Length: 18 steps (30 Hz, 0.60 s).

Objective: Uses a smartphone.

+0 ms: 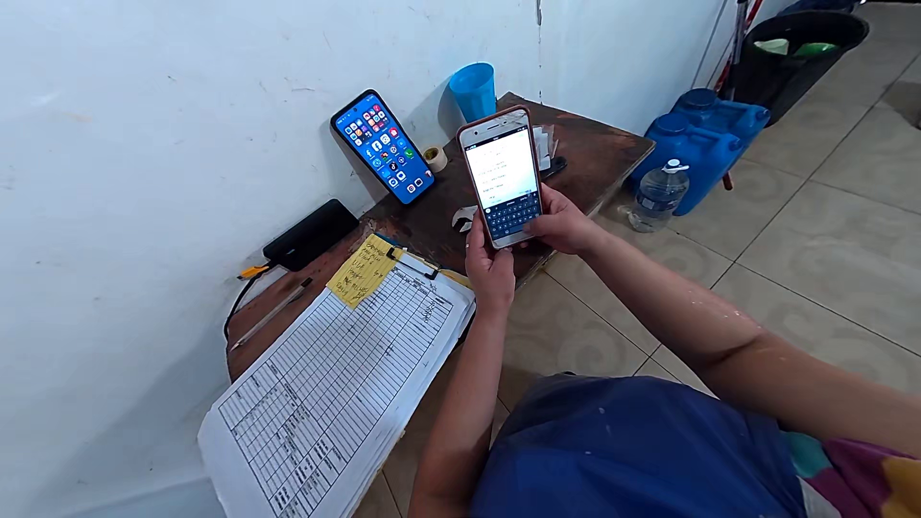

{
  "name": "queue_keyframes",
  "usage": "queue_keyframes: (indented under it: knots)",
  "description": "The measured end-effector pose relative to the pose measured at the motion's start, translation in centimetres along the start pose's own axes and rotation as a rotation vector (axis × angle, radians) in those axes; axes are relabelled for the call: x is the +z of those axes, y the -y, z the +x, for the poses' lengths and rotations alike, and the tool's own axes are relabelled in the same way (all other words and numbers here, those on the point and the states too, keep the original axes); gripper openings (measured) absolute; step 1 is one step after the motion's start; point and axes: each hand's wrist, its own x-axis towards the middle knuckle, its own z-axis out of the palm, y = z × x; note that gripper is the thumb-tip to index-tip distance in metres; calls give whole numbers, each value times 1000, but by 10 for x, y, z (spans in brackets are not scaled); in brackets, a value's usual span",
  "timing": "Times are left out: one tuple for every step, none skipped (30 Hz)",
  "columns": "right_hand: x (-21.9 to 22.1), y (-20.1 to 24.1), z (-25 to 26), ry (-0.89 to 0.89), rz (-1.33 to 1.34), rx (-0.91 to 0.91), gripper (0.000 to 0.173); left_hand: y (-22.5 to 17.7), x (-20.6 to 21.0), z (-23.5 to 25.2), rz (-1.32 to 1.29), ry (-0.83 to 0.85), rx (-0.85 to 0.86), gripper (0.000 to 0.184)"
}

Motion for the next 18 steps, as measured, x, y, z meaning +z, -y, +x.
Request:
queue_keyframes:
  knots:
    - [0, 0, 0, -4, -19, 4, 47, -1, 0, 0, 0, -4, -7, 72]
    - [1, 1, 0, -8, -29, 9, 48, -1, 0, 0, -4, -4, -12, 72]
    - [1, 1, 0, -8, -28, 13, 48, -1, 0, 0, -7, -2, -18, 71]
    - [0, 1, 0, -2, -21, 11, 48, -2, 0, 0, -7, -2, -22, 70]
    - [0, 0, 0, 6, -16, 9, 47, -2, 0, 0, -7, -5, -19, 68]
    - [0, 0, 1, 17, -13, 6, 46, 0, 0, 1, -8, -10, -11, 63]
    - [-1, 0, 0, 26, -13, 5, 46, 1, 1, 1, -11, -20, -4, 56]
    - [-1, 0, 0, 32, -18, 4, 45, 1, 1, 2, -18, -27, 2, 50]
    - [-1, 0, 0, 42, -32, 3, 45, 2, 1, 2, -27, -33, 6, 44]
    - [-1, -1, 0, 53, -52, 1, 45, 2, 1, 2, -36, -41, 9, 39]
    - [-2, -1, 0, 60, -64, -4, 45, 2, 1, 2, -45, -43, 10, 36]
    - [-2, -2, 0, 69, -69, -11, 45, 2, 1, 2, -54, -43, 12, 35]
    - [-3, -3, 1, 76, -67, -17, 45, 2, 1, 3, -56, -44, 13, 35]
    - [-3, -4, 1, 77, -66, -22, 44, 2, 2, 3, -46, -50, 13, 34]
    - [-3, -4, 1, 79, -71, -26, 44, 2, 2, 3, -22, -62, 9, 33]
    - [-3, -3, 1, 84, -81, -31, 42, 1, 3, 3, 5, -70, 1, 31]
    - [-3, -3, 1, 88, -82, -35, 41, 1, 4, 3, 24, -79, -4, 30]
    - [-4, -4, 1, 89, -74, -40, 38, 1, 4, 3, 31, -83, -3, 30]
